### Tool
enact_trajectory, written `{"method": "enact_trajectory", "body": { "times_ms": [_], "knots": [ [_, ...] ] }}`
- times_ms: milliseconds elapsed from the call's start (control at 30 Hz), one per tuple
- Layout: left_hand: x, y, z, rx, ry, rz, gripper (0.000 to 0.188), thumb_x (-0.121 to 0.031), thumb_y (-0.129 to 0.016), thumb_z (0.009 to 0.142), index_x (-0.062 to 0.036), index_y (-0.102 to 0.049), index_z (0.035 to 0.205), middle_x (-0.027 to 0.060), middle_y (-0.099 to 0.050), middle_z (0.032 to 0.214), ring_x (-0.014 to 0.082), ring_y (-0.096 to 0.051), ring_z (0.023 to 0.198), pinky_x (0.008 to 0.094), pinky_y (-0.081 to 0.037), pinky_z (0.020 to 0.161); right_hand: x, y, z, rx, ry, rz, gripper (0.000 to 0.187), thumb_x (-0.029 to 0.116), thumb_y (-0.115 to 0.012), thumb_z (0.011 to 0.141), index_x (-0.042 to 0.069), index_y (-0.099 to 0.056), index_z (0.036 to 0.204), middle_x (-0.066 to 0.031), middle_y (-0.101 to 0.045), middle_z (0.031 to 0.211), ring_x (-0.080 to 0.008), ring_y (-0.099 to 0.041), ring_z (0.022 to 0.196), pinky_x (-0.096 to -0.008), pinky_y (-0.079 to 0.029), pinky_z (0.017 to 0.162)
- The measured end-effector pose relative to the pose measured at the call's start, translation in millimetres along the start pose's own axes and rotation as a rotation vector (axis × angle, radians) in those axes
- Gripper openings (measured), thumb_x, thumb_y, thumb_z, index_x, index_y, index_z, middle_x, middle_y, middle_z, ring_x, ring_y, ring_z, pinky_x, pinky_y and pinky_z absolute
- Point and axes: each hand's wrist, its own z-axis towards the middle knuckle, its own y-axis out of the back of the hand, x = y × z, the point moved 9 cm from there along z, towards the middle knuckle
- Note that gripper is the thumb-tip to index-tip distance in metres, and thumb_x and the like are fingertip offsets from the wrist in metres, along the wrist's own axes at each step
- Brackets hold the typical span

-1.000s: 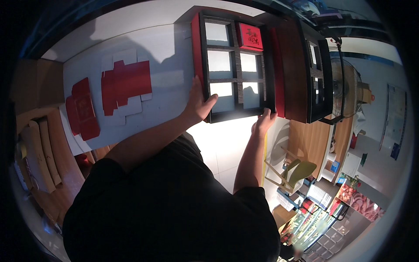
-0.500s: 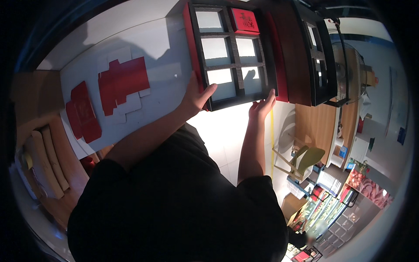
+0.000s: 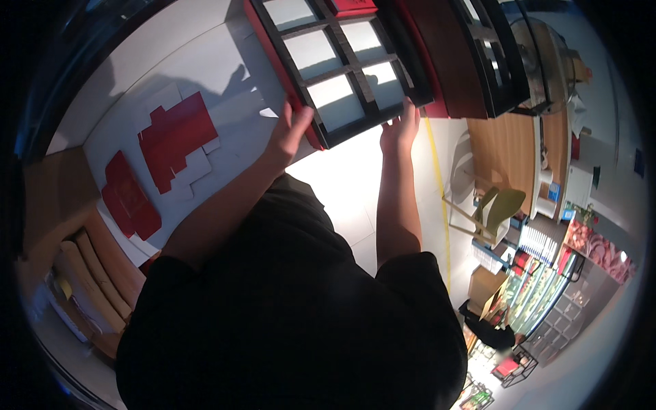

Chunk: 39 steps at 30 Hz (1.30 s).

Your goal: The person assembles small red cardboard boxes from flat sheets on a white countertop. They fold the sheets into box shapes and place the finished boxes into a black grid-style display stand. The process is repeated for multiple boxes throughout the clip.

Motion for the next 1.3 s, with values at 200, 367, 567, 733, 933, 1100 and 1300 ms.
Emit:
{"method": "enact_trajectory", "body": {
  "times_ms": [200,367,567,733,933,1100,1300],
  "knots": [
    [60.3,15.8,-3.0,0.022,0.468,-0.286,0.044,-0.041,-0.035,0.096,-0.0177,-0.033,0.134,0.0018,-0.049,0.123,0.0148,-0.047,0.107,0.0338,-0.034,0.088,-3.9,5.7,4.0,-0.096,0.007,0.052,0.022,0.021,-0.054,0.083,0.010,-0.047,0.101,-0.0035,-0.052,0.097,-0.0179,-0.050,0.093,-0.0394,-0.044,0.073],
    [44.1,0.7,-9.9,0.116,0.417,-0.435,0.038,-0.037,-0.032,0.098,-0.0177,-0.036,0.130,0.0011,-0.052,0.119,0.0151,-0.051,0.103,0.0370,-0.038,0.086,1.1,4.9,-0.9,-0.143,0.019,0.020,0.016,0.017,-0.054,0.081,0.010,-0.048,0.094,-0.0020,-0.052,0.086,-0.0159,-0.052,0.082,-0.0377,-0.045,0.066],
    [60.0,12.8,-6.3,0.029,0.481,-0.375,0.036,-0.037,-0.030,0.099,-0.0121,-0.041,0.122,0.0038,-0.054,0.113,0.0163,-0.055,0.100,0.0372,-0.046,0.082,-1.7,10.1,-6.9,-0.159,0.027,0.011,0.018,0.017,-0.054,0.081,0.011,-0.047,0.097,-0.0020,-0.052,0.086,-0.0150,-0.052,0.082,-0.0374,-0.044,0.068],
    [50.0,6.7,-6.5,0.008,0.414,-0.355,0.038,-0.042,-0.032,0.098,-0.0111,-0.044,0.117,0.0050,-0.056,0.108,0.0160,-0.057,0.095,0.0376,-0.050,0.079,-2.4,4.6,-13.5,-0.169,0.092,-0.012,0.021,0.022,-0.054,0.084,0.012,-0.046,0.101,-0.0015,-0.053,0.092,-0.0160,-0.052,0.087,-0.0398,-0.043,0.070],
    [49.6,5.9,-4.0,0.031,0.368,-0.387,0.040,-0.042,-0.032,0.098,-0.0100,-0.044,0.117,0.0055,-0.057,0.107,0.0161,-0.057,0.094,0.0372,-0.049,0.079,1.1,-0.1,-14.4,-0.104,0.010,-0.116,0.024,0.021,-0.054,0.085,0.012,-0.043,0.106,-0.0059,-0.048,0.106,-0.0205,-0.052,0.089,-0.0454,-0.046,0.072],
    [56.0,4.5,-12.6,0.070,0.440,-0.397,0.034,-0.037,-0.032,0.099,-0.0110,-0.044,0.118,0.0048,-0.057,0.107,0.0177,-0.057,0.092,0.0374,-0.048,0.079,-2.0,-0.4,-4.8,-0.087,-0.055,-0.059,0.012,0.004,-0.048,0.082,0.005,-0.045,0.093,-0.0102,-0.050,0.088,-0.0242,-0.054,0.078,-0.0454,-0.050,0.065],
    [69.5,11.8,-15.3,0.024,0.472,-0.349,0.031,-0.032,-0.032,0.099,-0.0116,-0.043,0.119,0.0039,-0.057,0.105,0.0183,-0.057,0.091,0.0385,-0.046,0.080,10.7,-6.5,-10.4,-0.139,-0.019,0.040,0.010,-0.006,-0.044,0.072,0.001,-0.041,0.077,-0.0099,-0.046,0.072,-0.0244,-0.050,0.063,-0.0403,-0.043,0.051]
  ]
}}
